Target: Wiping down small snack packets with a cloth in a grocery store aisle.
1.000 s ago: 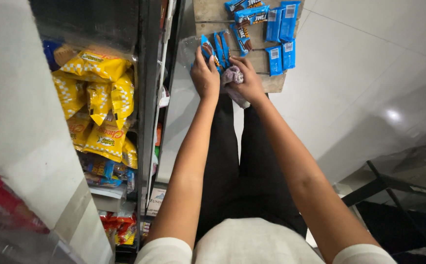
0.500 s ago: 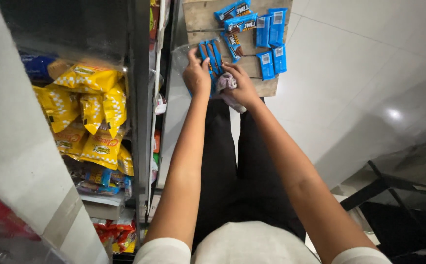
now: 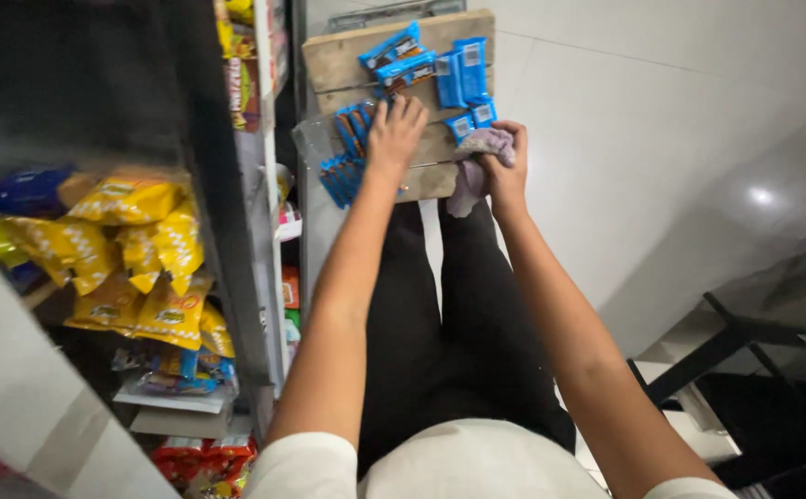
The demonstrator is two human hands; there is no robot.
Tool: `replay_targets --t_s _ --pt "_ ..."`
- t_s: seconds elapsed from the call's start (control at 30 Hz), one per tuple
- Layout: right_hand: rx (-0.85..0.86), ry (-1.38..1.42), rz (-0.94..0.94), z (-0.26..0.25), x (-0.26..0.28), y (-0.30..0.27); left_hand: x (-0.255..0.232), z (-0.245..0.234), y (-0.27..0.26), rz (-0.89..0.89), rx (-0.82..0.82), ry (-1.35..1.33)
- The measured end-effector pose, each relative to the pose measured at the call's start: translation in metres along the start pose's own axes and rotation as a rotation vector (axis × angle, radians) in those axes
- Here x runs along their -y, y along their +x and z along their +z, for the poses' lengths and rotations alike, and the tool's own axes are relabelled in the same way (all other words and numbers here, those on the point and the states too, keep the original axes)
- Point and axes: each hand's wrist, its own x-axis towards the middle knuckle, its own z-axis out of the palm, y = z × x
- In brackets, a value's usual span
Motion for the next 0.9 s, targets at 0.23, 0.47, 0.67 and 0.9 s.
replay_targets --t_s 0.23,0.47,0.67,0.9 --pt "0.041 -0.036 0.000 -0.003 0.010 0.012 0.014 0.008 0.020 0.272 -0.088 0.120" --pt "0.060 -0.024 0.085 -0.012 0.009 0.027 0.028 -0.069 0.040 0.141 0.113 -0.139" --pt "0.186 0.016 0.001 -0.026 0.022 0.034 0.019 -0.071 0.079 -0.363 0.152 0.021" --pt "0.164 0.051 -0.018 -0.041 0.026 0.028 0.014 -0.067 0.076 -0.250 -0.161 0.235"
